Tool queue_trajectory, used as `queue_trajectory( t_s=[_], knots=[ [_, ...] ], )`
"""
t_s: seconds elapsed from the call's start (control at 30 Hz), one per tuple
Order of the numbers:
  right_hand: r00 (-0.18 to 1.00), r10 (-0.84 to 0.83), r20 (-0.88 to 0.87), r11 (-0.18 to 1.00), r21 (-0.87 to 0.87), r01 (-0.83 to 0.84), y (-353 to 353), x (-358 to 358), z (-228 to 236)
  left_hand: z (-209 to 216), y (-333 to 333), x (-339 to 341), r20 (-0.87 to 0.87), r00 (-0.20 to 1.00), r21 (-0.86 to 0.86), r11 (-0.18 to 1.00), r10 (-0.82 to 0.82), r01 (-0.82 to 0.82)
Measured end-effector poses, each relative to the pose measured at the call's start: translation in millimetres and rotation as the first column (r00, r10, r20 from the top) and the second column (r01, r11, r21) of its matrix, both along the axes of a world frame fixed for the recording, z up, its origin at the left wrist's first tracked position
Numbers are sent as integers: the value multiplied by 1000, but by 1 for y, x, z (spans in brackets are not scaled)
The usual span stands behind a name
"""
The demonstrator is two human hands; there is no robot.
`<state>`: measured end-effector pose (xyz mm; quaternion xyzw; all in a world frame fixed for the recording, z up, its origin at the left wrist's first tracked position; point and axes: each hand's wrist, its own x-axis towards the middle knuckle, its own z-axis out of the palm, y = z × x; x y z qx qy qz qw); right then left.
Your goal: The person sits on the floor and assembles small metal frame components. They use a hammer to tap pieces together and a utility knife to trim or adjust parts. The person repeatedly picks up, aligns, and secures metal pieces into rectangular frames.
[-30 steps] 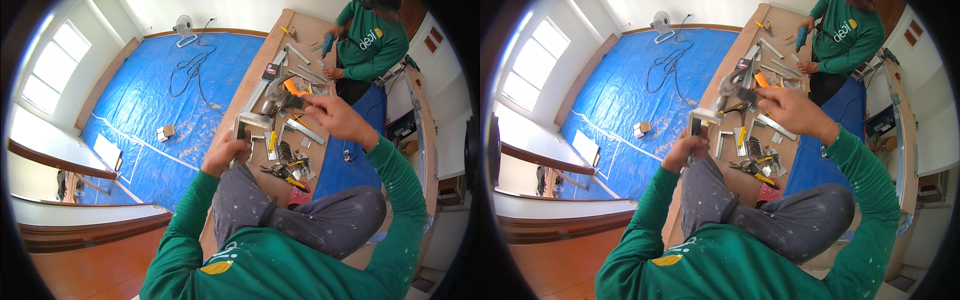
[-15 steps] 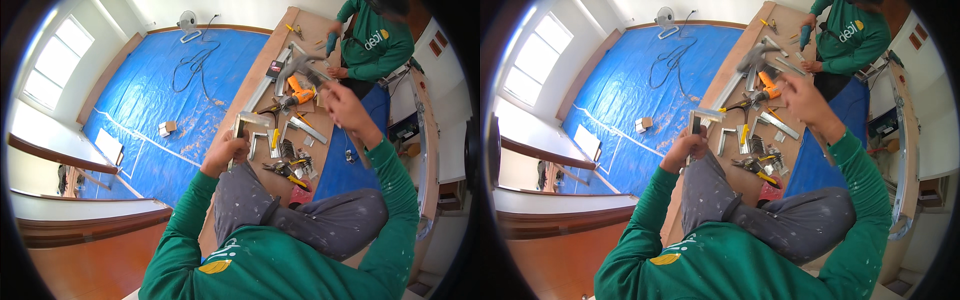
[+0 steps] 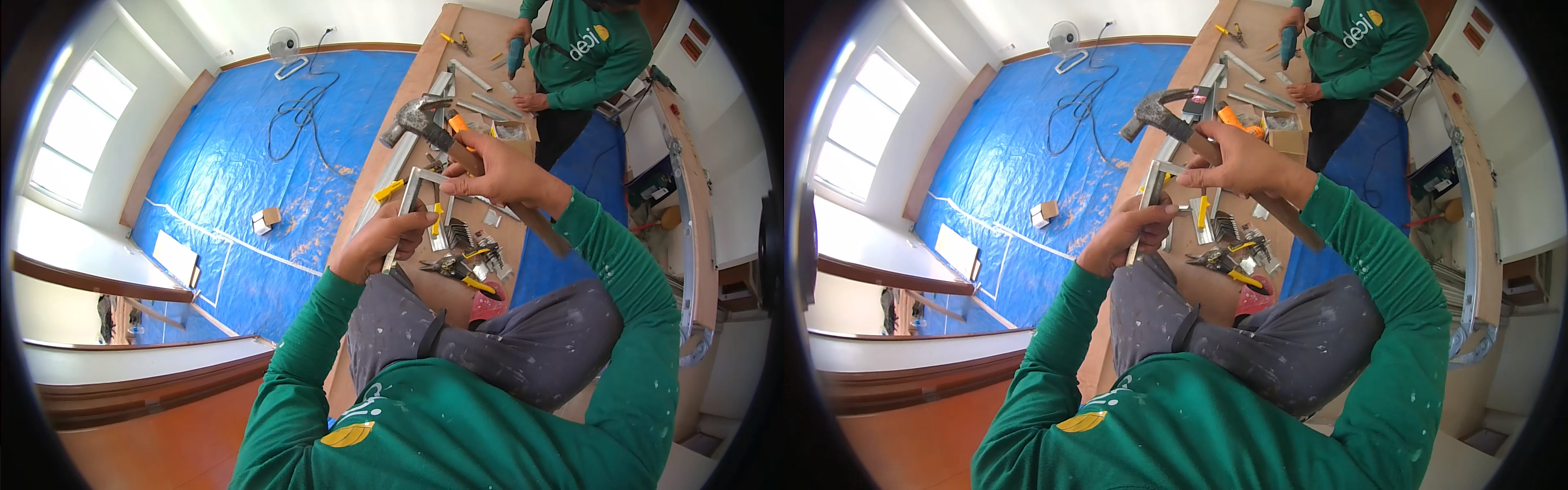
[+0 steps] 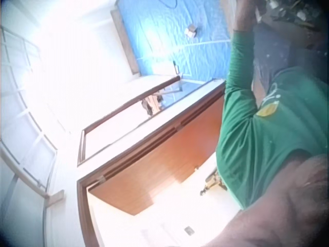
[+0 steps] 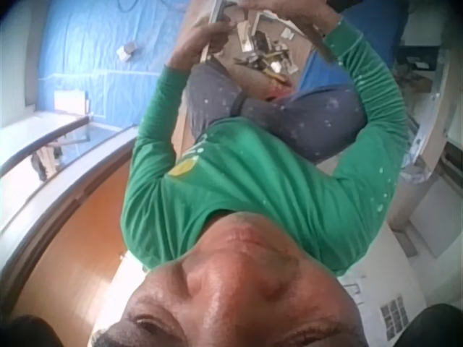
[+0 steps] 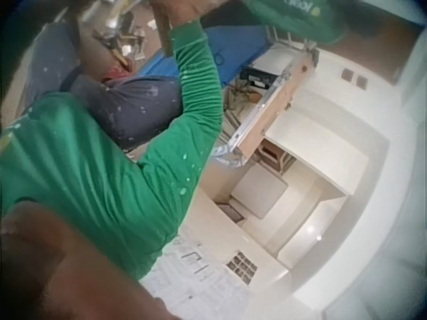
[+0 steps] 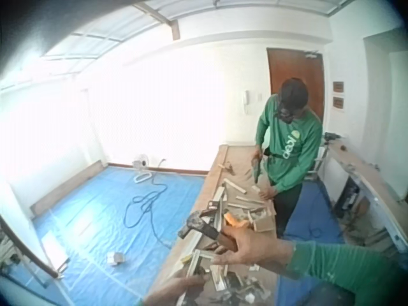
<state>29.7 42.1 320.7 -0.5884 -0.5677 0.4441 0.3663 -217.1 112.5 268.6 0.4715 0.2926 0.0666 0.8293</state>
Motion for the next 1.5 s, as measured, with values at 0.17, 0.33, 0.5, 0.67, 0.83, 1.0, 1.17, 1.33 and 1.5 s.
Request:
queue_trajectory(
  t_s=[0.17, 0.33, 0.5, 0.67, 0.83, 1.0, 1.17, 1.33, 1.5],
  knots=[
    [994, 101, 51, 992, 76, -105, 7, -1, -23, -9, -5, 8, -137, 980, 593, 805, 147, -38],
    [997, 42, 71, 984, 172, -54, 7, -8, -42, -12, -8, 10, -149, 951, 857, 514, 272, -13],
    [958, -48, 284, 987, 160, 2, 1, -18, -36, -22, -11, 12, -168, 911, 899, 437, 375, -14],
    [931, -84, 354, 972, 236, -2, 2, -16, -48, -30, -3, 17, -111, 922, 933, 358, 370, -31],
    [990, -16, -141, 983, -183, -11, 11, 8, -57, -46, 30, -7, -242, 968, 705, 697, 62, 132],
    [929, -6, 371, 998, -54, 28, 10, 110, -169, -44, 22, -3, -280, 959, 320, 946, 46, 48],
    [777, -311, 547, 942, 67, 330, -24, 86, -293, -87, 30, -7, -313, 945, 302, 953, 93, 6],
    [707, -452, 545, 892, 247, 380, -31, 77, -334, -88, 32, 2, -290, 957, 125, 992, 28, 9],
    [718, -463, 520, 886, 276, 372, -21, 97, -364, -78, 40, 29, -186, 983, -38, 999, 11, -18]
  ],
)
